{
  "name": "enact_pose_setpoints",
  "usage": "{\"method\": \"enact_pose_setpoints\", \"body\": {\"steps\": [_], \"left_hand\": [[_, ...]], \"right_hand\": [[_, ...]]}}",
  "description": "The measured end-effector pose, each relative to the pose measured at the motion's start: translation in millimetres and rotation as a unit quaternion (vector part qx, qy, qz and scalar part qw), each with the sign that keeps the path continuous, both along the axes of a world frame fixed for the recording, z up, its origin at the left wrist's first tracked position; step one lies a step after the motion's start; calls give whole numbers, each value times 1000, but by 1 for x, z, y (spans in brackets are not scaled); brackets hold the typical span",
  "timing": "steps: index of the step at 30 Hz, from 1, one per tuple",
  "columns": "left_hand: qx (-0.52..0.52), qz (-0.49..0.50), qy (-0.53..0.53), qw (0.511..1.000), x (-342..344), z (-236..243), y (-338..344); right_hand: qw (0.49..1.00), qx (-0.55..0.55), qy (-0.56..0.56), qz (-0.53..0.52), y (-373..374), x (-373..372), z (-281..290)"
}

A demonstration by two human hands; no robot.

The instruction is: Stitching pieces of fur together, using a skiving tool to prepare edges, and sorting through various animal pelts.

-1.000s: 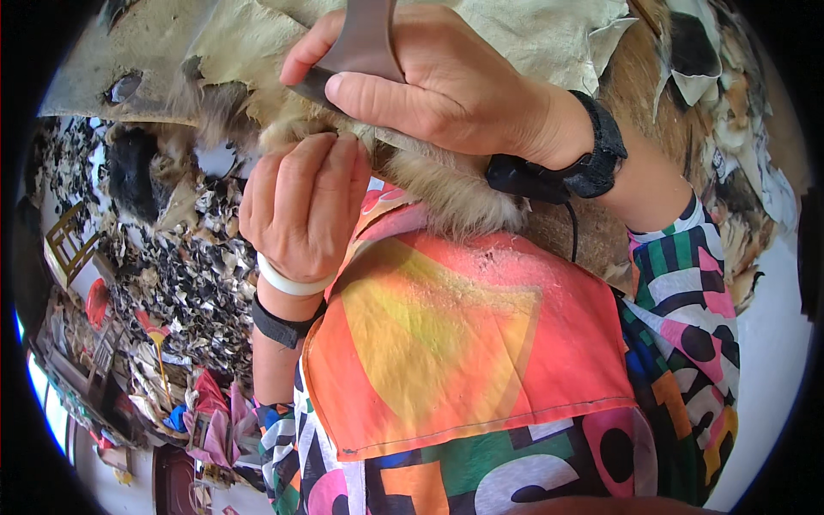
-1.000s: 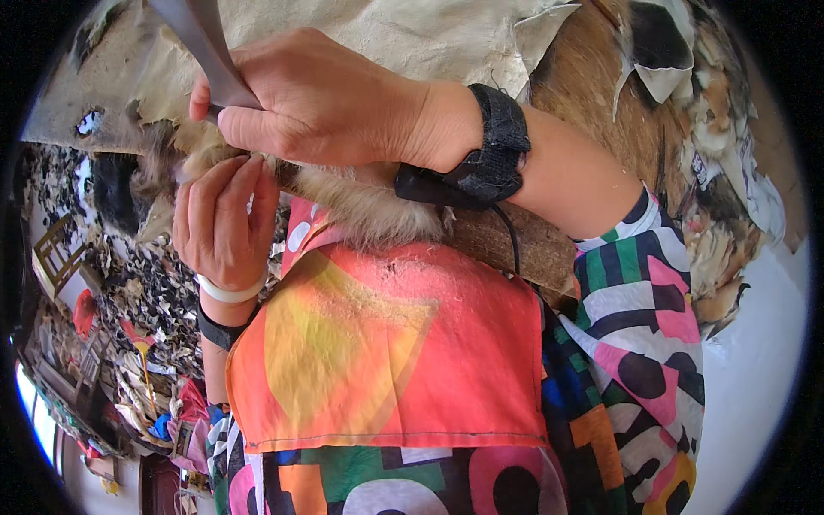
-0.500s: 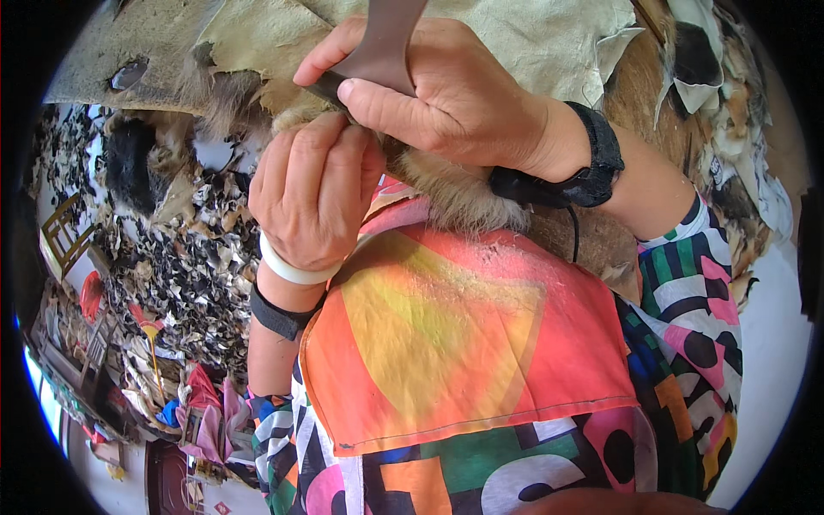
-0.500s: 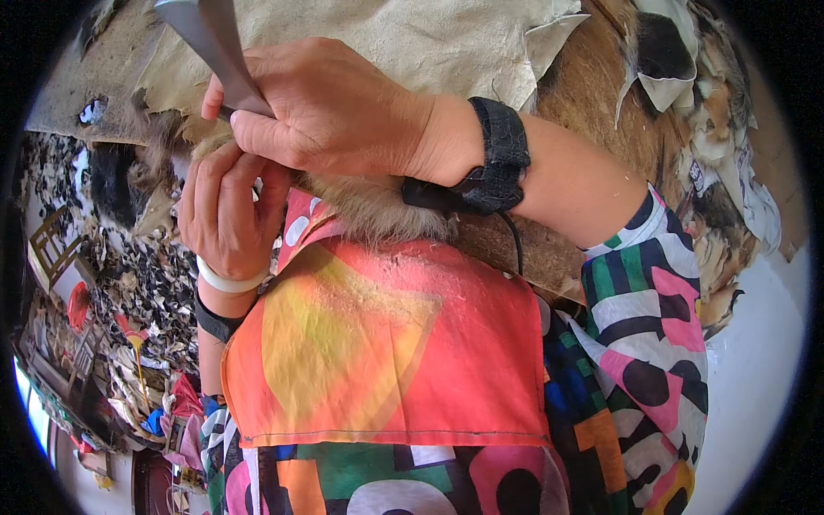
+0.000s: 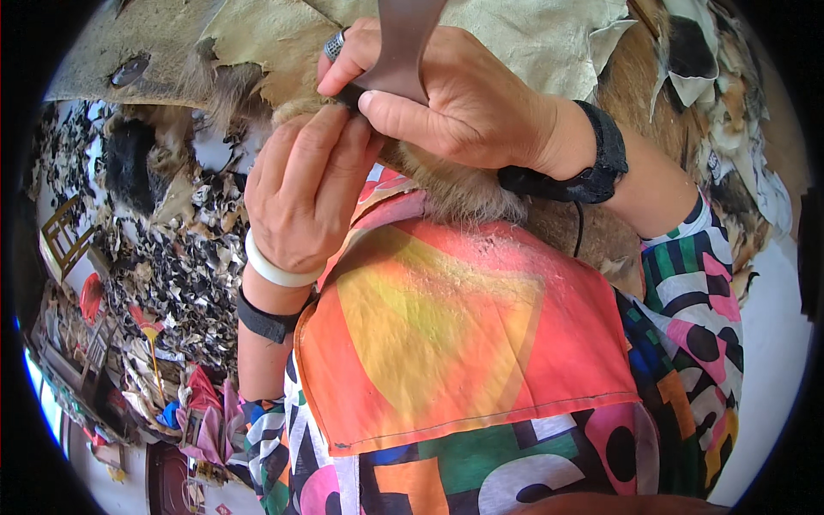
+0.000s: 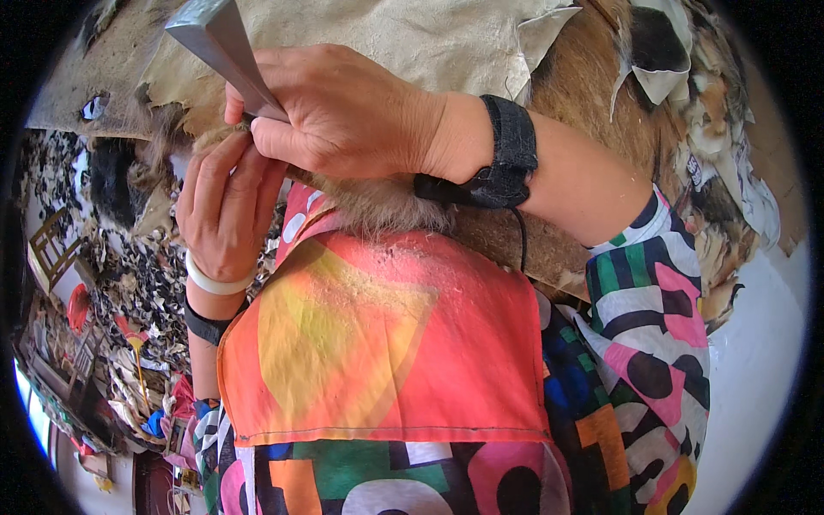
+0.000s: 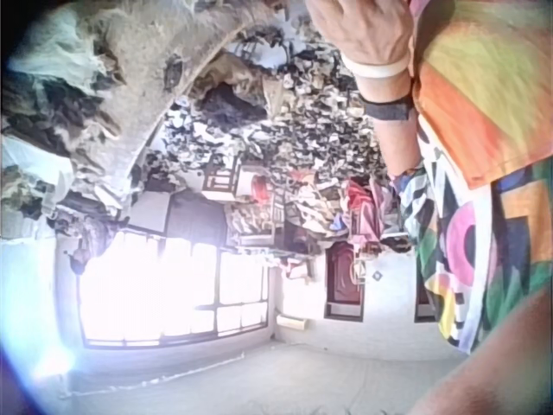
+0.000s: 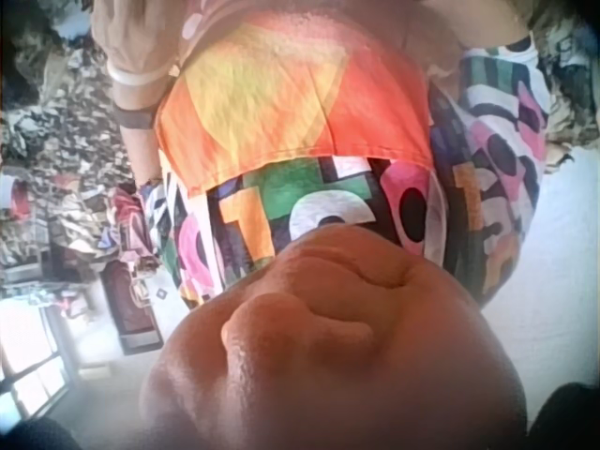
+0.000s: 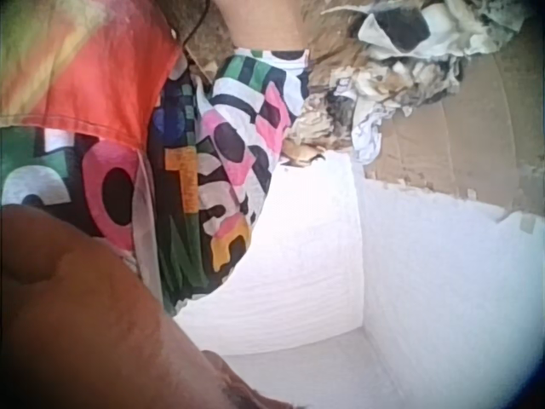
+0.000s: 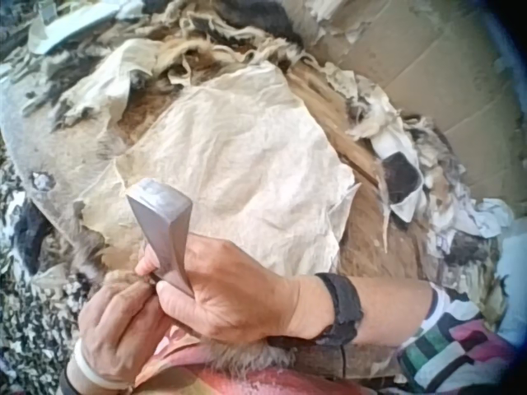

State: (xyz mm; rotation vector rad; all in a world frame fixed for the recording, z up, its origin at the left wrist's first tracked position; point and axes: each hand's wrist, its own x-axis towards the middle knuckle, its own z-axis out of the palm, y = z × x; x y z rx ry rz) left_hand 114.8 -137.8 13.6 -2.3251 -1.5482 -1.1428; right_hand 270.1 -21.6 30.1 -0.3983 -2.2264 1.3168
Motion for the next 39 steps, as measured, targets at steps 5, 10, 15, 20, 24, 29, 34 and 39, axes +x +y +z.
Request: {"method": "enact_pose_setpoints", "body": {"steps": [5,10,15,20,24,29,34,39], "left_hand": [[-30,-7,40,999,-4,6,0],[-53,-15,61,997,-4,8,2],[-41,41,-30,998,-8,9,5],[-60,28,-71,995,-5,6,-2],[-24,49,-46,997,2,1,-6],[-19,63,-64,996,7,2,-7],[-47,75,-106,990,12,6,-10],[-56,83,-148,984,14,7,-9]], "right_hand": [[1000,-12,-3,-5,-1,0,1],[1000,-23,-8,9,-2,6,-2],[1000,4,17,24,-2,11,-4],[995,-86,37,28,-2,13,13],[951,-308,-33,5,3,14,27],[976,-206,46,44,5,-4,14],[998,-31,36,-31,0,-10,3],[998,-25,46,-43,-5,-7,3]]}}
